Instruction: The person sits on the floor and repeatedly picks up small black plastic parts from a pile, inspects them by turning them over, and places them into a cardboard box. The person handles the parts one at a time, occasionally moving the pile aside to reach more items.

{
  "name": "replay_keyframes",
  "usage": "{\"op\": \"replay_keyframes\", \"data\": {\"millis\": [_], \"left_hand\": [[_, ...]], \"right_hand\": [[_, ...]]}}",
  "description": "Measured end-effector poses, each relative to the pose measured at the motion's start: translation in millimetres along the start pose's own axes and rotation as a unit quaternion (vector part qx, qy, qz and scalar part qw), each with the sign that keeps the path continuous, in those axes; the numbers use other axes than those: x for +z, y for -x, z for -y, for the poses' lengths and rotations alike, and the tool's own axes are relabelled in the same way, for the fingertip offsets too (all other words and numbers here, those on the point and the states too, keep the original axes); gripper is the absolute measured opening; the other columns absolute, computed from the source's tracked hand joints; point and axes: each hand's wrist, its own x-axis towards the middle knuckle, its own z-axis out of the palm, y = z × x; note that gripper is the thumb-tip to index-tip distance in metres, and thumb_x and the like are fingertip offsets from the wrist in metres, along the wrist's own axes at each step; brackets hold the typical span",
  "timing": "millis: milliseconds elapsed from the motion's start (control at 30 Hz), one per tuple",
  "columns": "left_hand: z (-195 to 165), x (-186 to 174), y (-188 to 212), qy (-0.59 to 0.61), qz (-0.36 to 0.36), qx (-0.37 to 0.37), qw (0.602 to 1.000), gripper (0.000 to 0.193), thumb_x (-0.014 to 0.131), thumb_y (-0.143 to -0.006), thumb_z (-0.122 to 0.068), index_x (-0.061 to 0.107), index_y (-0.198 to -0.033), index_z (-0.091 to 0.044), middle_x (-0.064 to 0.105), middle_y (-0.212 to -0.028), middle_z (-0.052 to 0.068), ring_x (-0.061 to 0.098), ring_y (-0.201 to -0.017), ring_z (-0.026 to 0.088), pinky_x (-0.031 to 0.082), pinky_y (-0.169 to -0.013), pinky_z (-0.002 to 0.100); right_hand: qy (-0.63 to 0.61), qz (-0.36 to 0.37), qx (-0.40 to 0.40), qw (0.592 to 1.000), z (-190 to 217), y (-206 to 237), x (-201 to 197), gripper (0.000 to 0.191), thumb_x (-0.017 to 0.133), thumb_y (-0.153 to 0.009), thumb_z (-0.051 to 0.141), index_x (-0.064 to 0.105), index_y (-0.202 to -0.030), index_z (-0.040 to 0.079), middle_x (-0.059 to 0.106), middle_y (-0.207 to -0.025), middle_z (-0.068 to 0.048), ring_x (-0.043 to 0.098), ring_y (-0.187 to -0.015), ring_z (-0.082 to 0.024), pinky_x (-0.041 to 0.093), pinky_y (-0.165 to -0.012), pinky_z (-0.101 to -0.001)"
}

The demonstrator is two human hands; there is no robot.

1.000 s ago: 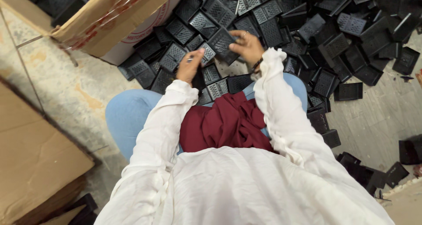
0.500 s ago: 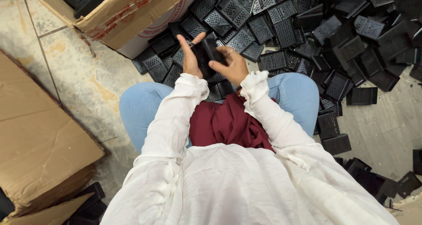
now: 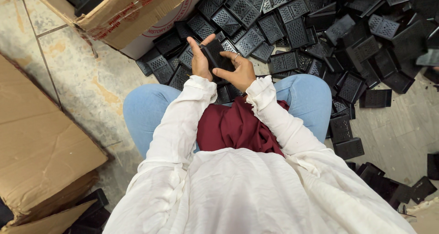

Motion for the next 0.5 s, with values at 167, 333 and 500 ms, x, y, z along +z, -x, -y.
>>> {"op": "replay_keyframes", "data": {"millis": [167, 333, 500], "left_hand": [[-4, 5, 6, 0.005, 0.003, 0.002, 1.0, 0.092, 0.026, -0.095, -0.077, 0.068, -0.131, -0.003, 0.075, -0.11, 0.013, 0.07, -0.092, 0.02, 0.059, -0.088, 0.032], [-5, 6, 5, 0.019, 0.02, 0.009, 1.0, 0.094, 0.026, -0.096, -0.077, 0.066, -0.132, -0.001, 0.073, -0.11, 0.015, 0.07, -0.094, 0.022, 0.059, -0.089, 0.033], [4, 2, 2, 0.044, 0.043, -0.006, 0.998, 0.097, 0.025, -0.094, -0.079, 0.061, -0.136, 0.0, 0.07, -0.114, 0.014, 0.069, -0.099, 0.022, 0.059, -0.09, 0.036]], "right_hand": [[0.125, -0.038, 0.017, 0.991, 14, 5, 4, 0.062, 0.088, -0.081, 0.013, 0.061, -0.134, -0.007, 0.073, -0.124, -0.015, 0.07, -0.11, -0.017, 0.056, -0.097, -0.0292], [0.079, -0.022, -0.002, 0.997, 16, 4, 2, 0.062, 0.087, -0.082, 0.013, 0.061, -0.134, -0.008, 0.072, -0.125, -0.016, 0.068, -0.113, -0.016, 0.055, -0.1, -0.0293], [-0.008, 0.001, -0.019, 1.0, 3, 4, 4, 0.065, 0.087, -0.084, 0.011, 0.056, -0.138, -0.008, 0.067, -0.132, -0.016, 0.065, -0.12, -0.018, 0.053, -0.105, -0.0316]]}}
